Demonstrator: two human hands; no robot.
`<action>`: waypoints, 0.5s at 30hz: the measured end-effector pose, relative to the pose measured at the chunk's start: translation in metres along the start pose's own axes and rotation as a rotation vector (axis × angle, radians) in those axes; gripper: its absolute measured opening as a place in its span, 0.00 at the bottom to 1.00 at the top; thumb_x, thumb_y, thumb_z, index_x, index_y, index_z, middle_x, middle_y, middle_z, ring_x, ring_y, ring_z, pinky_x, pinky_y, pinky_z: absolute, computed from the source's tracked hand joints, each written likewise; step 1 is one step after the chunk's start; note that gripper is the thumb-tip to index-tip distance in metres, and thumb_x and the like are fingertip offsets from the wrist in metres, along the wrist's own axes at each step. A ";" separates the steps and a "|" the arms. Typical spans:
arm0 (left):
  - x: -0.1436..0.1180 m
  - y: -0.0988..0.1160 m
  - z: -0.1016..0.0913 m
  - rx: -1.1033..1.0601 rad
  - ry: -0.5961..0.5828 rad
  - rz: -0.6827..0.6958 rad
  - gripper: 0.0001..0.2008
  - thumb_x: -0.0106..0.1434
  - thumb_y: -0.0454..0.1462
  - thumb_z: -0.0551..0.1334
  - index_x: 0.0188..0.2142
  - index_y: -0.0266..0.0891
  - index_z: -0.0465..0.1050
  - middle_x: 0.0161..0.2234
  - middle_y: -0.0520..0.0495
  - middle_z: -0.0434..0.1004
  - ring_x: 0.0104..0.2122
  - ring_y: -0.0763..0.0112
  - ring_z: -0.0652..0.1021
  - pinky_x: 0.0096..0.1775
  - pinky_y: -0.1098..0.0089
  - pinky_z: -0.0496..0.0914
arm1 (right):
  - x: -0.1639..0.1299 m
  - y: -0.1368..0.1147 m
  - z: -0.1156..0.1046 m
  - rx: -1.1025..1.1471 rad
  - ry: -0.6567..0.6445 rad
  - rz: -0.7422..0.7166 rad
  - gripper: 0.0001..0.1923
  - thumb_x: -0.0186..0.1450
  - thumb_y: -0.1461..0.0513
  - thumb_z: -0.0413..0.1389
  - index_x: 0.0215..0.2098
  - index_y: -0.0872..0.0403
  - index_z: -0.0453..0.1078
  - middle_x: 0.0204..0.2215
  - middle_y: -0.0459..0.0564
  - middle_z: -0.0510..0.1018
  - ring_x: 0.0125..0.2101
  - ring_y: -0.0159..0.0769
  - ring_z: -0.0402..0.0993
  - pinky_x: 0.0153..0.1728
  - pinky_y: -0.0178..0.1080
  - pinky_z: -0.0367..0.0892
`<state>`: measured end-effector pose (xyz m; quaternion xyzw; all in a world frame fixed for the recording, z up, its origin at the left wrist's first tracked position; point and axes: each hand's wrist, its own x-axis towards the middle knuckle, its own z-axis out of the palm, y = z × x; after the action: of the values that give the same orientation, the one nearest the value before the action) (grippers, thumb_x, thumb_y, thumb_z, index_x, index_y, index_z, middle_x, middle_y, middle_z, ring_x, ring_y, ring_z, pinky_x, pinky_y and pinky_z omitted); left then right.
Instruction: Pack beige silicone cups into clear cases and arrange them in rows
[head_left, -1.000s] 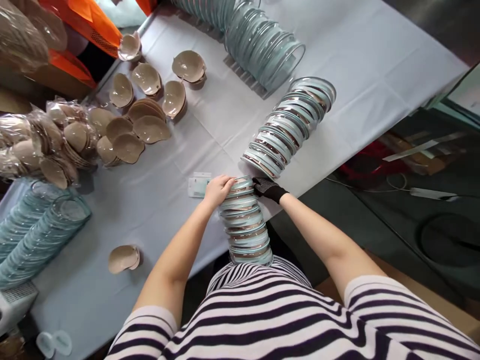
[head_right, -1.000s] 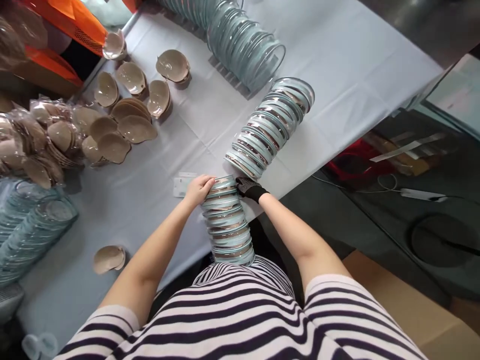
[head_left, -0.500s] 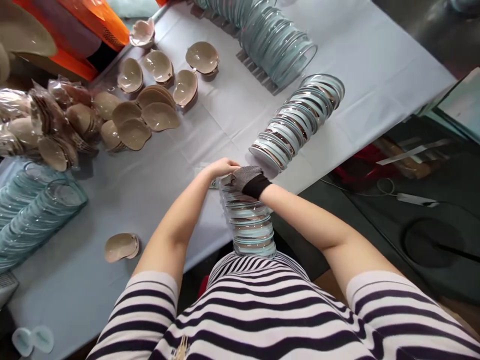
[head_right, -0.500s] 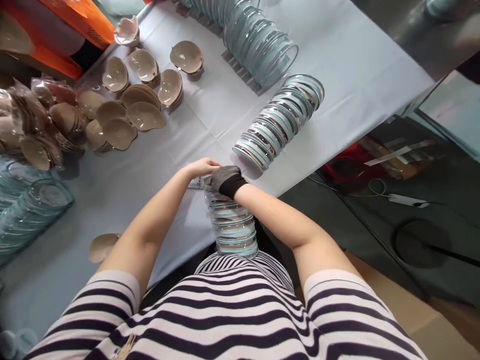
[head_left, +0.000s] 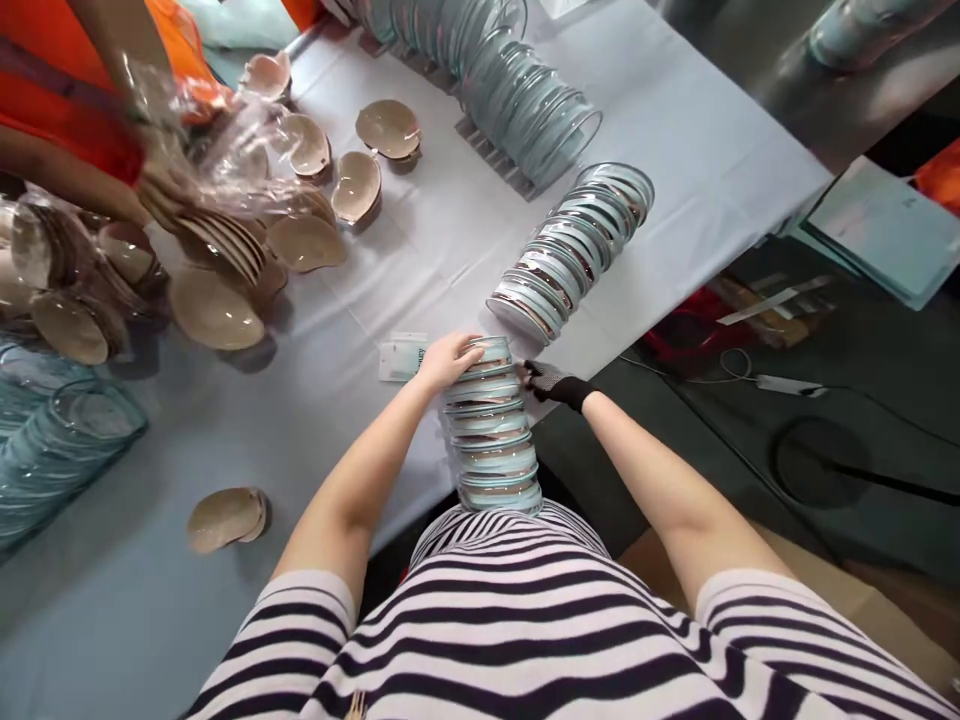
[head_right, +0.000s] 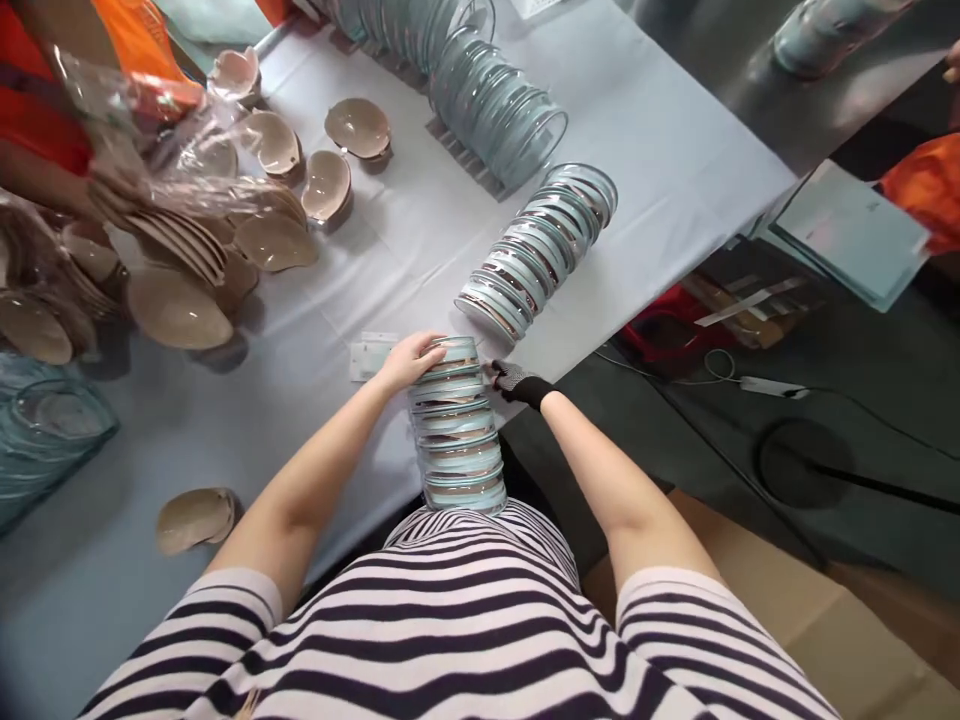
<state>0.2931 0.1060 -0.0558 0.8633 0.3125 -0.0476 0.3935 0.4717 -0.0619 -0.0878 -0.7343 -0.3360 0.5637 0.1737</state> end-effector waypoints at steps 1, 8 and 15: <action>0.000 0.000 0.001 0.008 -0.007 -0.007 0.20 0.67 0.45 0.57 0.54 0.42 0.73 0.48 0.45 0.78 0.48 0.63 0.76 0.51 0.67 0.67 | 0.003 0.007 0.001 0.069 -0.081 0.020 0.11 0.62 0.63 0.54 0.43 0.53 0.68 0.26 0.46 0.75 0.24 0.32 0.70 0.27 0.34 0.68; 0.007 -0.005 -0.004 -0.001 -0.035 -0.023 0.18 0.66 0.45 0.58 0.52 0.43 0.74 0.46 0.47 0.78 0.47 0.64 0.76 0.50 0.68 0.67 | 0.034 0.009 0.002 0.255 -0.486 0.084 0.09 0.54 0.66 0.61 0.32 0.54 0.68 0.18 0.42 0.69 0.19 0.30 0.67 0.23 0.34 0.68; 0.006 -0.007 -0.004 0.003 -0.043 -0.049 0.20 0.66 0.46 0.57 0.52 0.40 0.75 0.44 0.46 0.78 0.45 0.63 0.77 0.49 0.67 0.68 | 0.021 0.024 -0.005 0.265 -0.403 -0.059 0.07 0.57 0.59 0.60 0.29 0.56 0.70 0.22 0.47 0.73 0.21 0.31 0.69 0.25 0.36 0.70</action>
<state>0.2931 0.1150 -0.0596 0.8546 0.3249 -0.0765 0.3977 0.4867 -0.0641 -0.1162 -0.5676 -0.3080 0.7328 0.2143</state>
